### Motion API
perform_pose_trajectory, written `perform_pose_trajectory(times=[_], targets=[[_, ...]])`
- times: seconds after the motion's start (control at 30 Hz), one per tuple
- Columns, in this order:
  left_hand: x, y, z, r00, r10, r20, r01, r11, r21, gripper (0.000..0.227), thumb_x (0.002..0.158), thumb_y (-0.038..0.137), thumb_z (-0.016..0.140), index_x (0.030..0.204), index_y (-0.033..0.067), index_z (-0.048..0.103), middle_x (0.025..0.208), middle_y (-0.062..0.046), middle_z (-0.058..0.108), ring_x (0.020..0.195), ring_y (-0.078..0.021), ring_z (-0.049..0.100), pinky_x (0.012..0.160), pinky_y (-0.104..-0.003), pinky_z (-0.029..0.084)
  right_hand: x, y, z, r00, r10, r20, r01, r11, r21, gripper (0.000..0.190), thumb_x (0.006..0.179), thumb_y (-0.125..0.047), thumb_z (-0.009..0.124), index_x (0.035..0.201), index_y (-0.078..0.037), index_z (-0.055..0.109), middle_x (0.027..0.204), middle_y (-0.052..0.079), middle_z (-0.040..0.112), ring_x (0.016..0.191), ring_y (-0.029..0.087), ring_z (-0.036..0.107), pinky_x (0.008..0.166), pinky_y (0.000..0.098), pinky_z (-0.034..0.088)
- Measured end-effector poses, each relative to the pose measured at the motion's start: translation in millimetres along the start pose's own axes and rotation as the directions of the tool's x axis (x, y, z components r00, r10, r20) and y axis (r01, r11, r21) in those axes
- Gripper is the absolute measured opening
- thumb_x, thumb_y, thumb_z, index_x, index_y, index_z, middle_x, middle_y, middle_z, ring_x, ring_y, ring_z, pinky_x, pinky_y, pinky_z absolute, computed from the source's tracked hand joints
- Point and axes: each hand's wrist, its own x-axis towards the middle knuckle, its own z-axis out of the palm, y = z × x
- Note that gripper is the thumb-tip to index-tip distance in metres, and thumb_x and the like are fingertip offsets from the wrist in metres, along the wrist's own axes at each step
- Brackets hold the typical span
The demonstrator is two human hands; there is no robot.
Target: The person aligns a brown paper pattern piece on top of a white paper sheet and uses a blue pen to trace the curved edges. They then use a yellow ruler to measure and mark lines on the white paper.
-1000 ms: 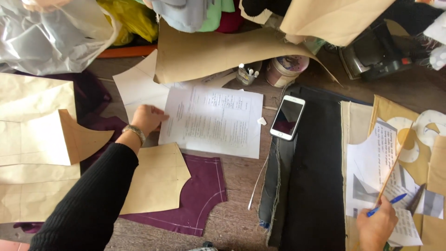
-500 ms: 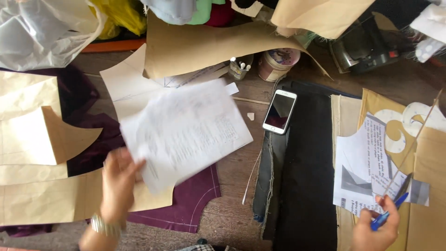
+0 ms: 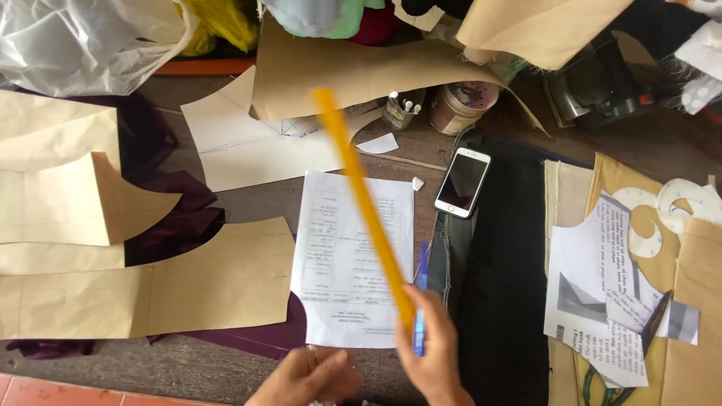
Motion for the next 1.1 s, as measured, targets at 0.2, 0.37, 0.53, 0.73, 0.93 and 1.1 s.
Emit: perform_pose_trajectory(times=[0.2,0.37,0.53,0.73,0.93,1.1], targets=[[-5.2,43.4,0.0,0.721,0.567,-0.398,-0.667,0.723,-0.178,0.028,0.087,0.008,0.056,0.114,-0.002,0.057,0.11,-0.022,0.077,0.101,-0.0268,0.073,0.089,-0.036,0.06,8.4,-45.4,51.9,0.951,-0.137,0.278,0.101,0.985,0.14,0.058,0.072,0.008,0.064,0.128,0.001,0.049,0.116,0.019,0.059,0.097,0.029,0.065,0.078,0.0332,0.062],[-43.9,100.2,-35.4,0.542,0.608,-0.58,-0.772,0.633,-0.059,0.021,0.093,0.01,0.051,0.113,0.0024,0.05,0.091,-0.022,0.069,0.079,-0.0338,0.071,0.07,-0.044,0.062,47.3,-48.8,65.1,0.974,-0.091,0.207,0.015,0.939,0.343,0.044,0.091,-0.013,0.063,0.131,-0.009,0.048,0.119,0.013,0.059,0.101,0.022,0.059,0.087,0.0335,0.058],[-94.9,165.2,-86.9,0.371,0.77,-0.518,-0.755,0.575,0.314,0.022,0.105,0.014,0.043,0.122,0.0036,0.051,0.077,-0.01,0.057,0.056,-0.0192,0.058,0.048,-0.029,0.057,101.6,-23.1,46.6,0.994,-0.013,-0.109,0.044,0.956,0.289,0.021,0.099,-0.015,0.049,0.107,0.0,0.06,0.098,0.012,0.071,0.083,0.019,0.07,0.074,0.0264,0.059],[-70.6,194.9,-112.4,0.432,0.775,-0.461,-0.603,0.628,0.491,0.018,0.103,0.011,0.047,0.114,-0.0023,0.054,0.076,-0.017,0.063,0.047,-0.0224,0.06,0.038,-0.031,0.053,127.4,-19.0,43.7,0.973,0.165,-0.163,-0.116,0.955,0.271,0.037,0.102,-0.025,0.041,0.122,0.003,0.053,0.098,0.02,0.068,0.081,0.025,0.068,0.074,0.0314,0.057],[-16.4,183.9,-96.0,0.047,0.825,-0.563,-0.895,0.284,0.343,0.017,0.107,0.021,0.043,0.105,0.0099,0.029,0.1,-0.005,0.041,0.08,-0.0172,0.064,0.075,-0.034,0.07,118.7,-31.6,80.3,0.981,0.056,0.188,-0.076,0.992,0.101,0.037,0.094,-0.003,0.048,0.131,0.0,0.044,0.134,0.015,0.055,0.125,0.029,0.056,0.101,0.0372,0.056],[23.0,150.4,-90.9,-0.072,0.823,-0.564,-0.815,0.277,0.509,0.046,0.101,-0.003,0.05,0.137,0.0013,0.022,0.128,-0.024,0.052,0.118,-0.0245,0.053,0.105,-0.031,0.045,114.0,5.3,104.6,0.994,0.006,0.106,-0.006,1.0,0.009,0.006,0.095,-0.01,0.056,0.097,-0.005,0.058,0.078,0.005,0.059,0.06,0.011,0.058,0.043,0.0193,0.05]])
